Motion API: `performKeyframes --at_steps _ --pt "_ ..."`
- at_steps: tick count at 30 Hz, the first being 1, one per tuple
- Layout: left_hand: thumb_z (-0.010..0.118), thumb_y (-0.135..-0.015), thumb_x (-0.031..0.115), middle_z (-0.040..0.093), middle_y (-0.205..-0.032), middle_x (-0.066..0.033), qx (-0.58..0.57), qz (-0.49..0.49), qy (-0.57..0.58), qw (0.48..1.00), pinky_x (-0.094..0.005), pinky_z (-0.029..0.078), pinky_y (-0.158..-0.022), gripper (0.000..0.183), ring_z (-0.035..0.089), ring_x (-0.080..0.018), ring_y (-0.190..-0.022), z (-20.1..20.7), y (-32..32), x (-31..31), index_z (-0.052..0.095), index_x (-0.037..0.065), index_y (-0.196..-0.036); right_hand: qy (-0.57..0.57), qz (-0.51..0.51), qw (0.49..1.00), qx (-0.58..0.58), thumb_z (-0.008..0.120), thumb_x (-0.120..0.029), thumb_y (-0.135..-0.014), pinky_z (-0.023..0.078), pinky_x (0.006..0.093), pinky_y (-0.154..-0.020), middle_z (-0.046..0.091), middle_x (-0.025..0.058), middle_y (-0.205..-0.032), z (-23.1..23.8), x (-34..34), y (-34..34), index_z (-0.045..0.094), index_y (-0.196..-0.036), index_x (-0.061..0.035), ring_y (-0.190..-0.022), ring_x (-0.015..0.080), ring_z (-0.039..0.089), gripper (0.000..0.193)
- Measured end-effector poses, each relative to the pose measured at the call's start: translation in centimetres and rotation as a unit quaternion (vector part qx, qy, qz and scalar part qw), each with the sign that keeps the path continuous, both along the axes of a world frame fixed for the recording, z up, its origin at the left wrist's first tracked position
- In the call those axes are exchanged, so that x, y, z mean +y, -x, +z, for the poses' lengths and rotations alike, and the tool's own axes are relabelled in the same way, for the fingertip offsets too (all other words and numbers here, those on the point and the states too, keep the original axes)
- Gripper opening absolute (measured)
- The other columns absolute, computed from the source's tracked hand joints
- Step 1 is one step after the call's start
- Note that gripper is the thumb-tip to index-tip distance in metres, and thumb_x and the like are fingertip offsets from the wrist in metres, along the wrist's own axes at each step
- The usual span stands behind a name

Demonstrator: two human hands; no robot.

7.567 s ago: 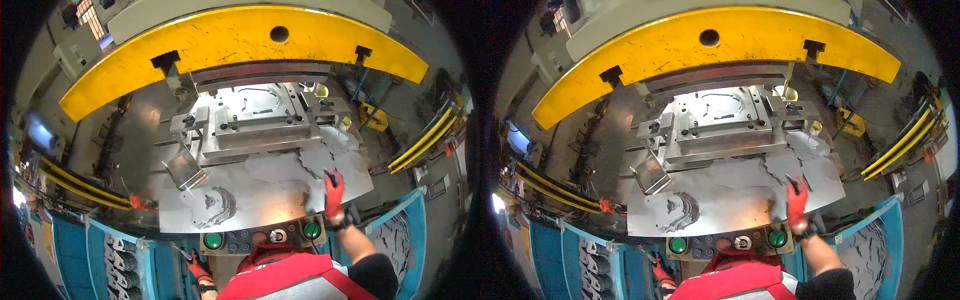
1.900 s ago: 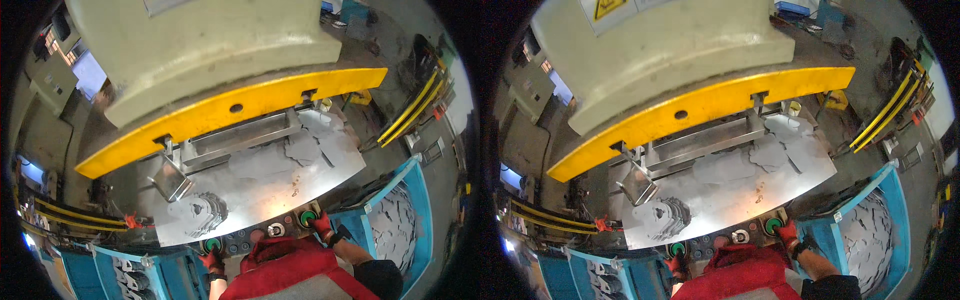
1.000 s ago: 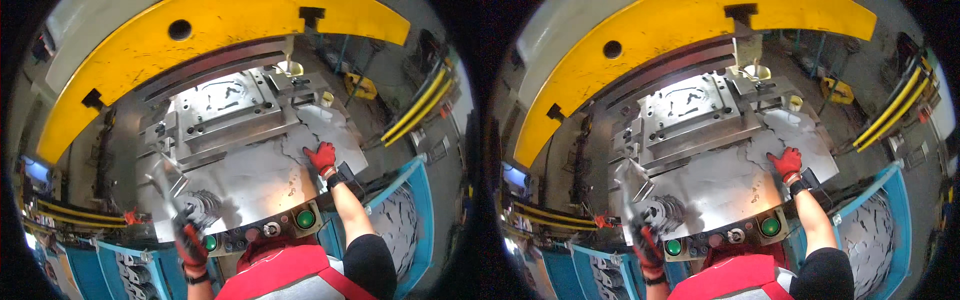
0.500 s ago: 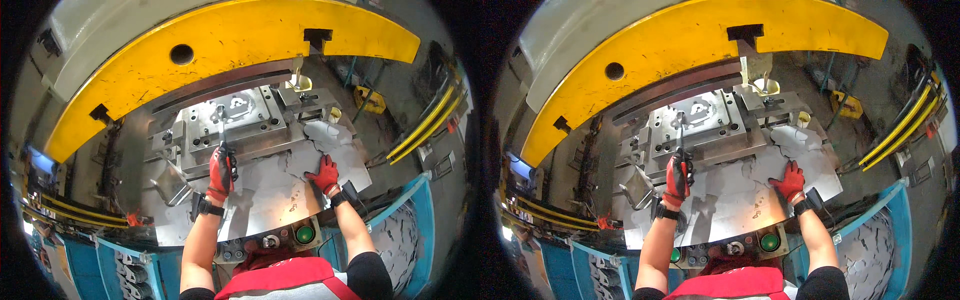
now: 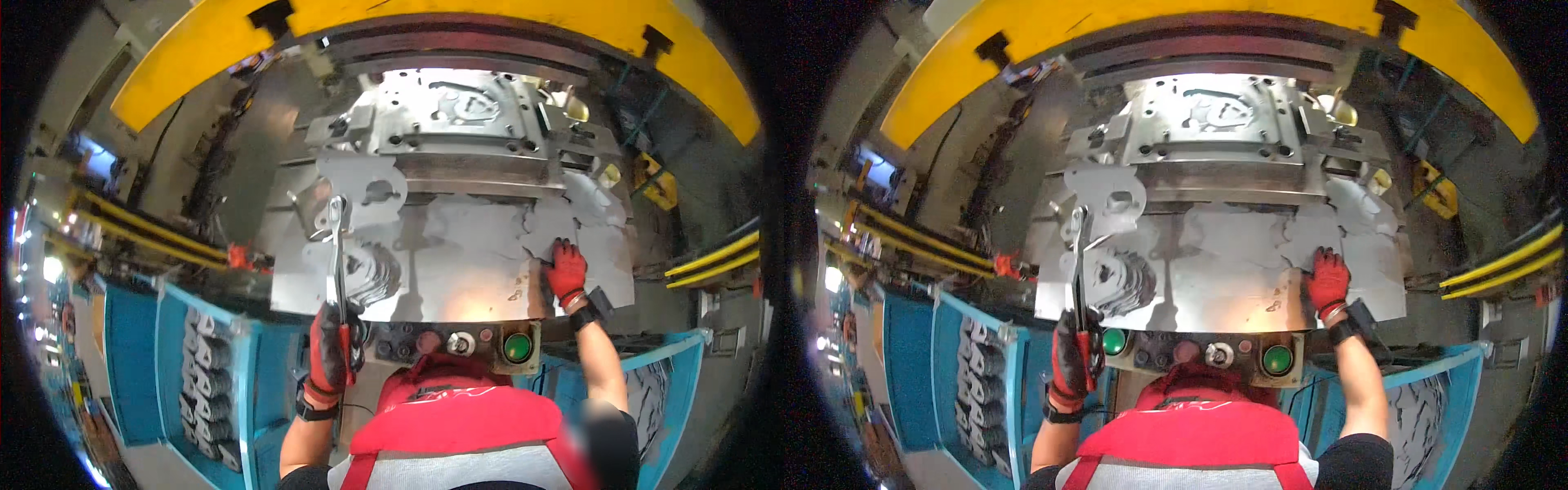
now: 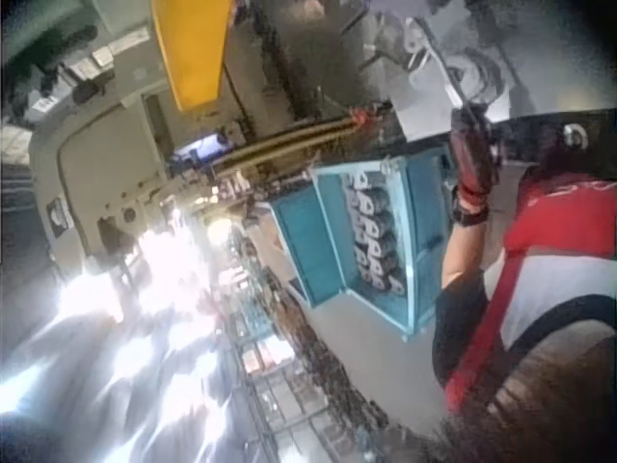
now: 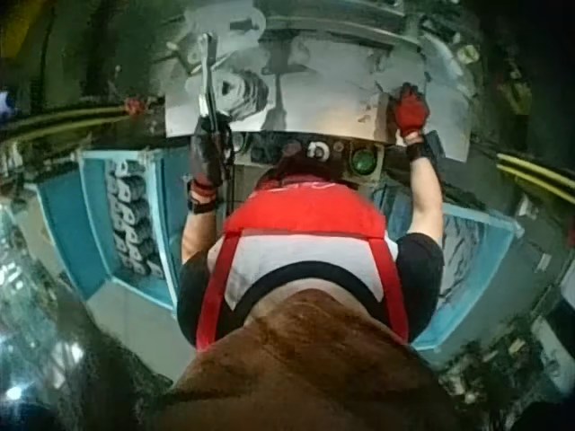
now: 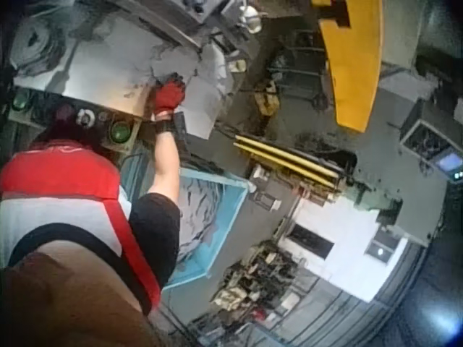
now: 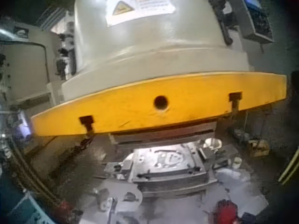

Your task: Operating a large press machine to shape metal sheets and moving finished parts to a storage bin.

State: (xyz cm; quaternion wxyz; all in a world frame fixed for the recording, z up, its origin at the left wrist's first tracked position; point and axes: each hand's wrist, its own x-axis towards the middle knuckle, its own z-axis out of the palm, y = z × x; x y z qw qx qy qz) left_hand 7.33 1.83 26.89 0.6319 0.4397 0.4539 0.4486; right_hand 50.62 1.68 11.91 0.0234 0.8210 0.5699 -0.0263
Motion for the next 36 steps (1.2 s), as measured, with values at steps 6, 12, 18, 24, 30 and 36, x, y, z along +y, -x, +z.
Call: performKeyframes --at_steps 6,12,18,24,30,36 --pt "0.04 -0.09 0.046 0.048 -0.061 0.0035 0.014 0.102 0.08 0.992 -0.0195 0.031 -0.034 0.039 0.04 -0.0055 -0.04 -2.7 4.0 -7.1 0.053 0.009 -0.097 -0.089 0.133 0.986 -0.042 0.057 -0.015 -0.076 0.046 0.0398 -0.078 0.052 0.0181 -0.115 -1.8 -2.3 -2.5 0.044 -0.12 -0.0033 -0.1 0.0326 0.053 0.048" --pt "0.043 -0.09 0.038 0.044 -0.058 0.0032 -0.06 0.118 0.203 0.97 -0.0197 0.032 -0.033 0.03 0.039 -0.006 -0.038 -5.1 5.0 -7.3 0.051 0.009 -0.091 -0.245 0.136 0.949 0.144 0.055 -0.006 -0.077 0.046 0.0395 -0.064 0.059 0.019 -0.087 7.4 -3.0 0.7 0.055 -0.107 -0.0047 -0.075 0.0367 0.056 0.03" --pt "0.05 -0.087 0.033 0.043 -0.058 0.0041 -0.018 0.116 0.169 0.979 -0.0215 0.032 -0.032 0.022 0.039 -0.007 -0.038 -4.7 4.8 -7.5 0.05 0.011 -0.092 -0.307 0.186 0.903 0.234 0.056 0.002 -0.072 0.047 0.034 -0.079 0.06 0.017 -0.101 14.2 -1.7 5.1 0.057 -0.105 -0.0029 -0.093 0.0326 0.059 0.034" --pt "0.043 -0.089 0.04 0.043 -0.058 0.0041 -0.156 0.292 0.207 0.921 -0.0222 0.032 -0.032 0.031 0.038 -0.0076 -0.037 -5.9 5.4 -7.1 0.05 0.01 -0.095 -0.389 0.331 0.848 0.143 0.058 0.002 -0.072 0.046 0.0355 -0.084 0.057 0.0166 -0.108 18.3 9.6 7.9 0.053 -0.109 -0.002 -0.102 0.0312 0.055 0.037" --pt "0.04 -0.09 0.04 0.045 -0.061 0.0039 -0.123 0.294 0.13 0.939 -0.0234 0.033 -0.032 0.036 0.04 -0.0085 -0.038 -6.9 6.3 -7.9 0.049 0.008 -0.102 -0.344 0.262 0.894 -0.113 0.051 -0.009 -0.076 0.05 0.0372 -0.075 0.059 0.0101 -0.107 15.3 23.5 6.2 0.053 -0.108 -0.0074 -0.099 0.0248 0.056 0.031" --pt "0.04 -0.091 0.039 0.047 -0.063 0.0038 0.062 0.348 0.0 0.936 -0.0225 0.033 -0.034 0.036 0.039 -0.0082 -0.04 -11.7 9.7 -10.4 0.049 0.007 -0.107 -0.192 0.316 0.867 -0.334 0.047 -0.018 -0.081 0.051 0.0349 -0.066 0.059 0.0069 -0.103 10.9 29.4 4.2 0.05 -0.111 -0.0128 -0.095 0.0231 0.057 0.031"
